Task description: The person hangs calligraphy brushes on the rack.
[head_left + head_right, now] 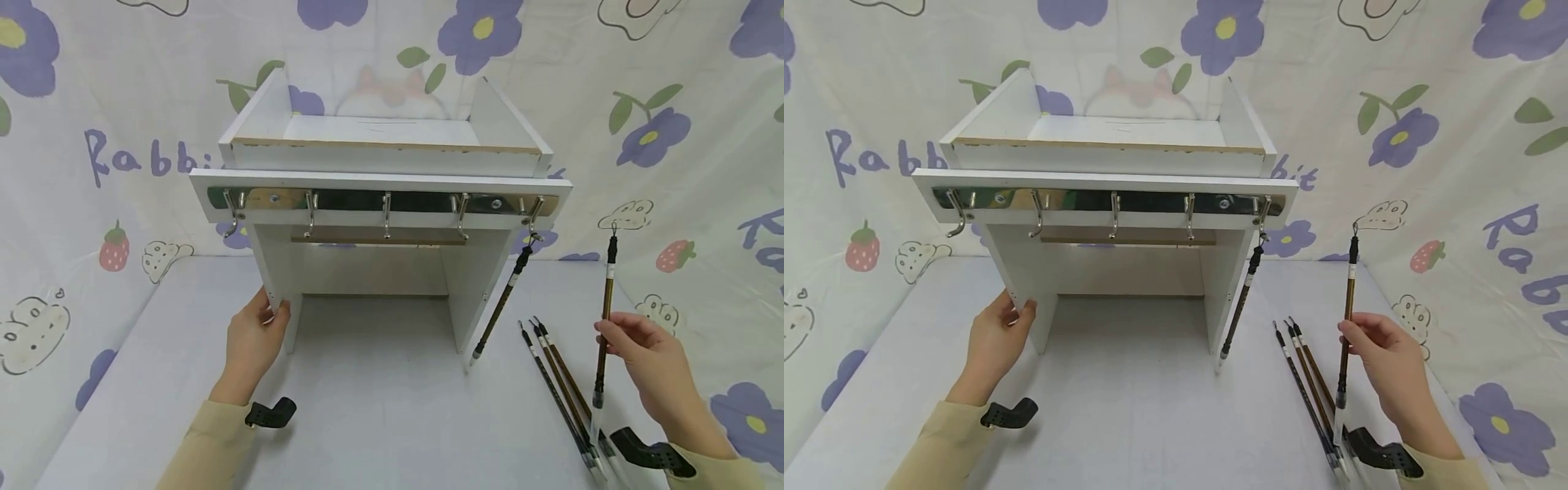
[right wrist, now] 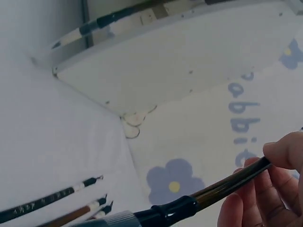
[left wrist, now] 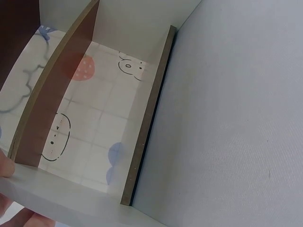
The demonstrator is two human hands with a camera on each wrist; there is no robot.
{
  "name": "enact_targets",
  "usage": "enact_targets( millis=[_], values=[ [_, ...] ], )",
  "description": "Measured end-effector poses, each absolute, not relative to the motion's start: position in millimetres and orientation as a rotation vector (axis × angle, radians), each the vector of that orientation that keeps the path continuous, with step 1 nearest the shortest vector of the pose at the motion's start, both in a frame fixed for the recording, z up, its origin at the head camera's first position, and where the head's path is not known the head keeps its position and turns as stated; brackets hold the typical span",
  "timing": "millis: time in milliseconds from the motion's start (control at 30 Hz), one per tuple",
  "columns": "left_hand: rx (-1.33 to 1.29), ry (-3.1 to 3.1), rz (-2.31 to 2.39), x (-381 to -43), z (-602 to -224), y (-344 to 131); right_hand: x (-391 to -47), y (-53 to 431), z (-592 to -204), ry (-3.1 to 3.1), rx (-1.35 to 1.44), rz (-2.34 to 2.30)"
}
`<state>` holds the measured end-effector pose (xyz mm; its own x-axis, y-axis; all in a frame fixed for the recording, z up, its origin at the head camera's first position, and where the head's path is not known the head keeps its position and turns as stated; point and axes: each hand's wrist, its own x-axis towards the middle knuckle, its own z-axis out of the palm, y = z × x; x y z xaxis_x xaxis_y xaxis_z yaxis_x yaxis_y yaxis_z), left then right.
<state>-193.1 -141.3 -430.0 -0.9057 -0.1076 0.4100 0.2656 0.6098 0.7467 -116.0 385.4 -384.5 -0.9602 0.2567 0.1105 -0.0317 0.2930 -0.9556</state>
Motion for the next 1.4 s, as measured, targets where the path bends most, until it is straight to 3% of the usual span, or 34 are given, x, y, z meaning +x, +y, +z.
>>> enact_targets(
  millis=[533,1400],
  values=[
    [-0.110,-2.448,-1.223,-191.8,-431.4,-140.7,-105.8,342.8,-354.1,-2.157,0.046,1.691],
    [-0.116,-2.446,-1.209,-191.1,-431.0,-140.6,-92.8,298.9,-336.8,-2.090,0.373,1.743]
  ],
)
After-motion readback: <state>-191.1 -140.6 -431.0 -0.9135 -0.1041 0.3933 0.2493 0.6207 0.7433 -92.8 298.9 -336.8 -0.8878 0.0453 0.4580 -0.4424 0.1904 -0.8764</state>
